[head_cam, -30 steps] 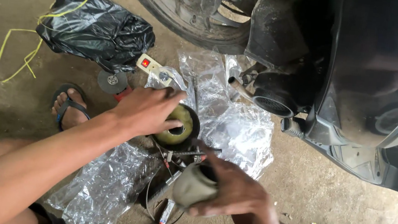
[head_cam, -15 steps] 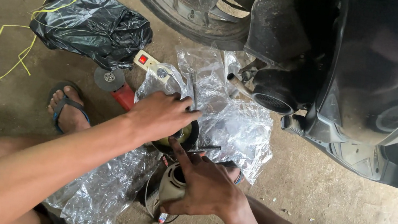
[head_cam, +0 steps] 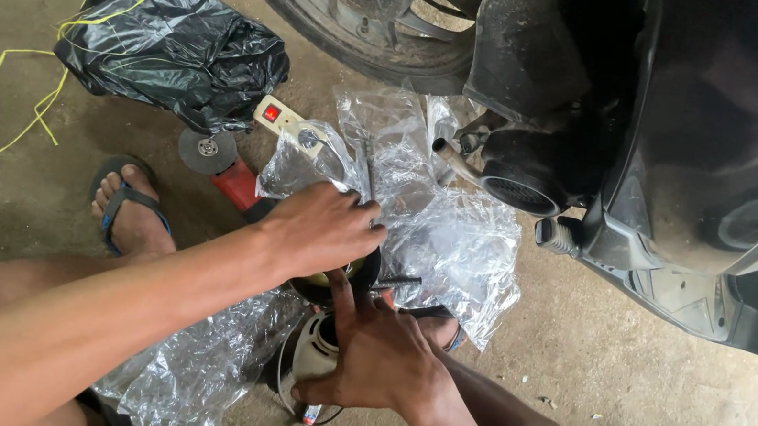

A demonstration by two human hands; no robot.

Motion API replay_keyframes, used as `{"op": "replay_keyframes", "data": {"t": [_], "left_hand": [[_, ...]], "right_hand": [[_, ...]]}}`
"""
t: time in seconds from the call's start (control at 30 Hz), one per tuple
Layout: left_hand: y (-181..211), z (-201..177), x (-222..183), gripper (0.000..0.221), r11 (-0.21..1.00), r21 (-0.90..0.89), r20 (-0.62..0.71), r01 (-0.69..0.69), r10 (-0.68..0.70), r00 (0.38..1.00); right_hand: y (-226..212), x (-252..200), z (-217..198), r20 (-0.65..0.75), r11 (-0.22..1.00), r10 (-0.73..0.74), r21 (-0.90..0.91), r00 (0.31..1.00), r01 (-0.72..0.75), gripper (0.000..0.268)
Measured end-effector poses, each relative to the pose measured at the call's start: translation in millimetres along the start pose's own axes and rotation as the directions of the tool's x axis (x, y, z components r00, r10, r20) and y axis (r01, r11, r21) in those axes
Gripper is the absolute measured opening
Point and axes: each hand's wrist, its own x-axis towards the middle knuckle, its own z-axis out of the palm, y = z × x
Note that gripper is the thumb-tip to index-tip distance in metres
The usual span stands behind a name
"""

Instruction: The person sits on the floor of a motorcycle repair area and works on a scooter exhaust muffler, holding it steady while hammering and prying at the perforated tip with a hammer and a screwdriver to free a component, repositioning the muffler repeatedly as they work.

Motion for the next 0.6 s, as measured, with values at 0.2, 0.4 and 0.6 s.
{"op": "replay_keyframes", "data": {"t": [0.2,0.4,0.6], "left_hand": [[-2,15,4,0.01,0.994,-0.105,0.028,0.033,-0.03,0.999],[-1,33,8,0.015,0.991,-0.134,0.112,-0.008,0.023,0.993],[-2,4,8,0.012,0.945,-0.314,0.2,0.093,-0.03,0.979]], "right_hand": [[-7,-8,-7,0.04,1.0,0.023,-0.009,0.999,-0.023,0.13],[14,4,25,-0.14,0.985,-0.168,0.016,0.976,0.171,0.13],[19,9,30,-0.132,0.981,-0.192,-0.026,0.972,0.191,0.133]]}}
